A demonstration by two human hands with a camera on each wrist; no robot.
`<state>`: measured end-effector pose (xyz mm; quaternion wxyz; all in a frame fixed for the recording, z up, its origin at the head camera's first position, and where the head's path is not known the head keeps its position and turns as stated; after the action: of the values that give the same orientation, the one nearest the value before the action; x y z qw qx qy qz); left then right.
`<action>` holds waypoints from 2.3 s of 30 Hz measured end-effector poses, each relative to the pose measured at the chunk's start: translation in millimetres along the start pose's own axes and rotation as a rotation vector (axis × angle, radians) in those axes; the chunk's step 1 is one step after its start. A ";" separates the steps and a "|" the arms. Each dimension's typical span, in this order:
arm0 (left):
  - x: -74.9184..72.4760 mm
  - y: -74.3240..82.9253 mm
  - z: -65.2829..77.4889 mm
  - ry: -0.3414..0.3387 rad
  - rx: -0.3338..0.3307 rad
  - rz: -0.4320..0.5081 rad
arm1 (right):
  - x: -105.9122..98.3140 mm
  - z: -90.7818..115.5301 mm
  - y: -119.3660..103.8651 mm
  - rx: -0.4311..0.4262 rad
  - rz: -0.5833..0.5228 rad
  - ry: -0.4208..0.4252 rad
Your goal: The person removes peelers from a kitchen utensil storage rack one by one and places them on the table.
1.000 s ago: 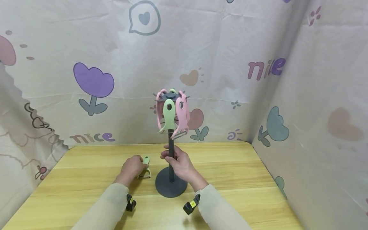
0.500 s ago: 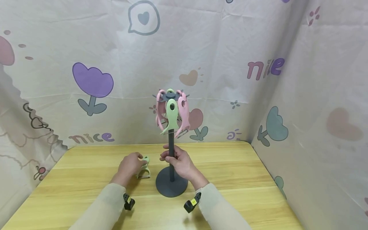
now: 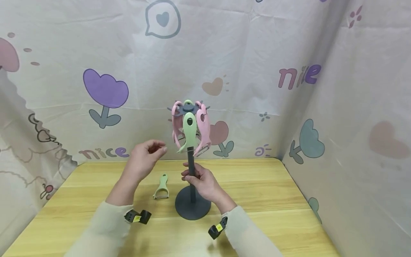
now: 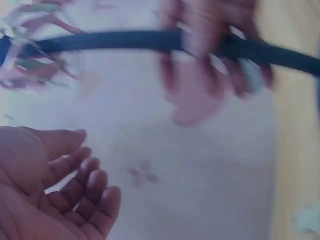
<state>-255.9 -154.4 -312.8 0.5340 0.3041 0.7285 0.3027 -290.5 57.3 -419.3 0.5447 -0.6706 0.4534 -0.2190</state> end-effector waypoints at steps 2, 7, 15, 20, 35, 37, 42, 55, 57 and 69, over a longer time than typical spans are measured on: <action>-8.4 16.9 3.9 0.025 0.038 0.086 | 0.0 0.4 -1.2 0.000 0.010 -0.009; -25.1 49.5 11.9 0.076 0.132 0.266 | 0.3 0.3 -2.1 -0.004 0.008 -0.024; -31.4 72.7 9.9 0.030 0.173 0.279 | -0.4 0.4 -0.3 0.021 -0.007 -0.016; -30.5 77.4 4.8 -0.028 0.139 0.244 | -0.2 0.9 0.0 0.031 -0.011 -0.014; -22.4 82.6 -5.3 -0.140 0.093 0.356 | -0.3 0.3 -1.0 0.032 0.003 -0.010; -21.7 82.5 -5.7 -0.149 0.094 0.372 | -0.1 0.3 -0.9 0.032 0.004 -0.012; -20.7 82.2 -6.9 -0.152 0.101 0.397 | -0.9 -0.4 -0.1 0.032 0.007 -0.014; -20.6 79.7 -7.2 -0.149 0.094 0.410 | 0.2 1.1 0.0 0.032 -0.005 -0.009; -21.0 79.4 -7.2 -0.151 0.103 0.417 | 0.2 1.4 0.3 0.035 -0.006 -0.006; -22.5 76.3 -9.9 -0.143 0.145 0.397 | 1.8 2.3 -0.4 0.030 0.005 0.002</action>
<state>-250.8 -124.6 -238.6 0.4910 0.4999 0.6345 0.3262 -287.7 57.0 -420.0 0.5546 -0.6610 0.4526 -0.2250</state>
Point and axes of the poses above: each hand's wrist, its own z-axis away from the middle knuckle, its own x-axis out of the palm, y = z × x, the point moved 4 cm from there along -z, towards the middle knuckle, and after that the axes turned 3 degrees about -z, right-handed, at the moved point
